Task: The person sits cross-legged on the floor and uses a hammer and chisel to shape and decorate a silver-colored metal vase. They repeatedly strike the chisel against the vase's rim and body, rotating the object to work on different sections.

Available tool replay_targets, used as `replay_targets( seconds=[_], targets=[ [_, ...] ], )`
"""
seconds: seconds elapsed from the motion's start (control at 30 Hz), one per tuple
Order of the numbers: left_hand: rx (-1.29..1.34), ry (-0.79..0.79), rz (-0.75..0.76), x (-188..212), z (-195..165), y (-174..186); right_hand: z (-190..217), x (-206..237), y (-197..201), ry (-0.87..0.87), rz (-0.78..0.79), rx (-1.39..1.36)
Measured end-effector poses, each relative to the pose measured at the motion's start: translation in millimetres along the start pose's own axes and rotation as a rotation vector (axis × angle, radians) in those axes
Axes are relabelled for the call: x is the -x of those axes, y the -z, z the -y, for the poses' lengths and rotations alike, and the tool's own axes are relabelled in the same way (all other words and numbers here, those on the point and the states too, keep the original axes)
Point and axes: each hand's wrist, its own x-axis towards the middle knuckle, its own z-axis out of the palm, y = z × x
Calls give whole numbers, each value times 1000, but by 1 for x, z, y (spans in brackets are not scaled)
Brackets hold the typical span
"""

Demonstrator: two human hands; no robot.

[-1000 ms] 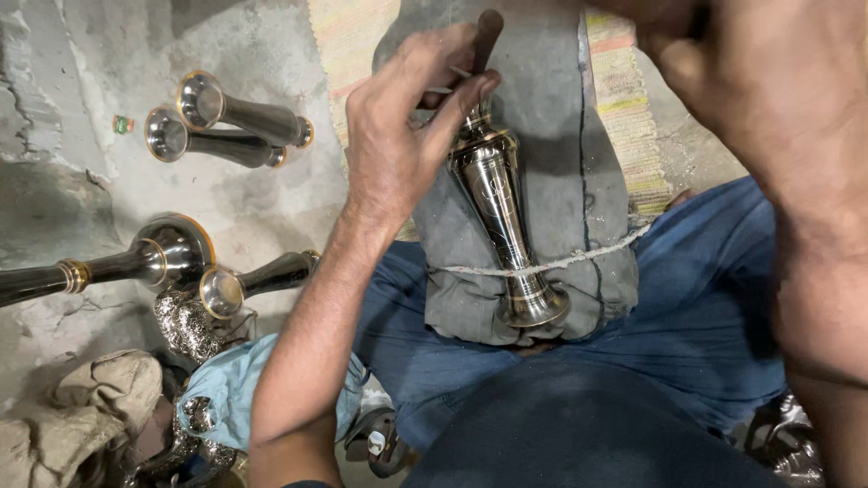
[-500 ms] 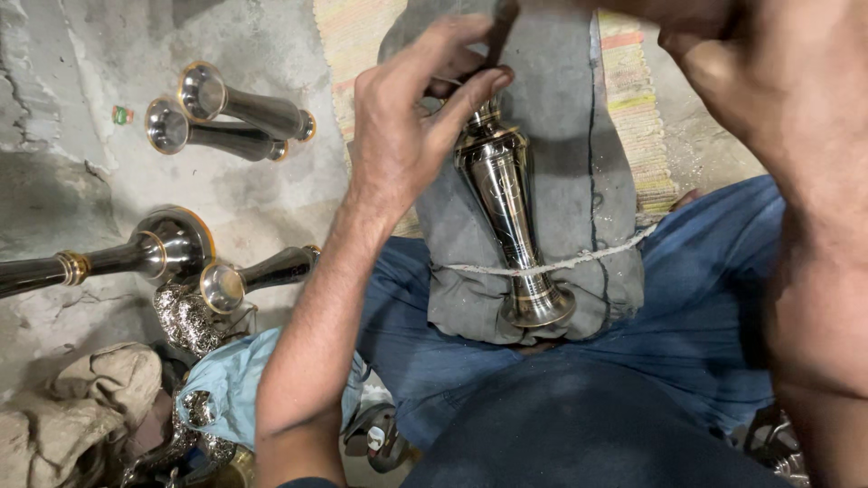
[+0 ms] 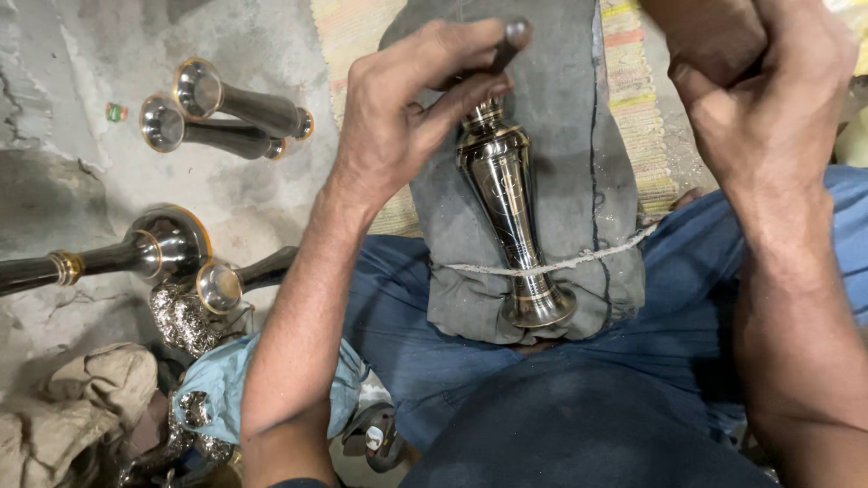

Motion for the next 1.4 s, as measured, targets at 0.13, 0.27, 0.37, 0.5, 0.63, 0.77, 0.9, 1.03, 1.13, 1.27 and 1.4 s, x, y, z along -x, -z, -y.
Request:
replay_targets(
  seconds=[0.13, 0.27, 0.37, 0.5, 0.63, 0.77, 0.9, 1.03, 1.13, 1.27, 1.4],
  targets=[
    [-174, -62, 88, -2, 0, 5, -6, 1, -4, 90, -34, 127],
    [-216, -151, 103, -5, 2, 3, -2, -3, -10, 24, -113, -43],
    [-278, -183, 107, -4, 3, 2, 1, -7, -8, 157, -92, 303],
    [-313, -169, 76, 1, 1, -4, 10, -15, -2, 204, -37, 459],
    [-309, -152, 9, 4, 3, -10, 20, -26, 8, 192, 12, 395],
    [-265, -78, -48, 8, 2, -13, 30, -29, 19, 129, 122, 318],
    [-215, -26, -111, 15, -3, -17, 21, -34, 20, 143, 159, 334],
    [-211, -12, -167, 14, 1, -20, 4, -34, 22, 164, 168, 359],
    [-188, 34, -184, 19, -2, -24, -6, -31, 16, 164, 193, 312],
    [-149, 25, -237, 15, -1, -31, -17, -30, 11, 153, 206, 267],
    [-129, 42, -241, 19, -2, -32, -24, -31, 11, 143, 208, 247]
  ],
)
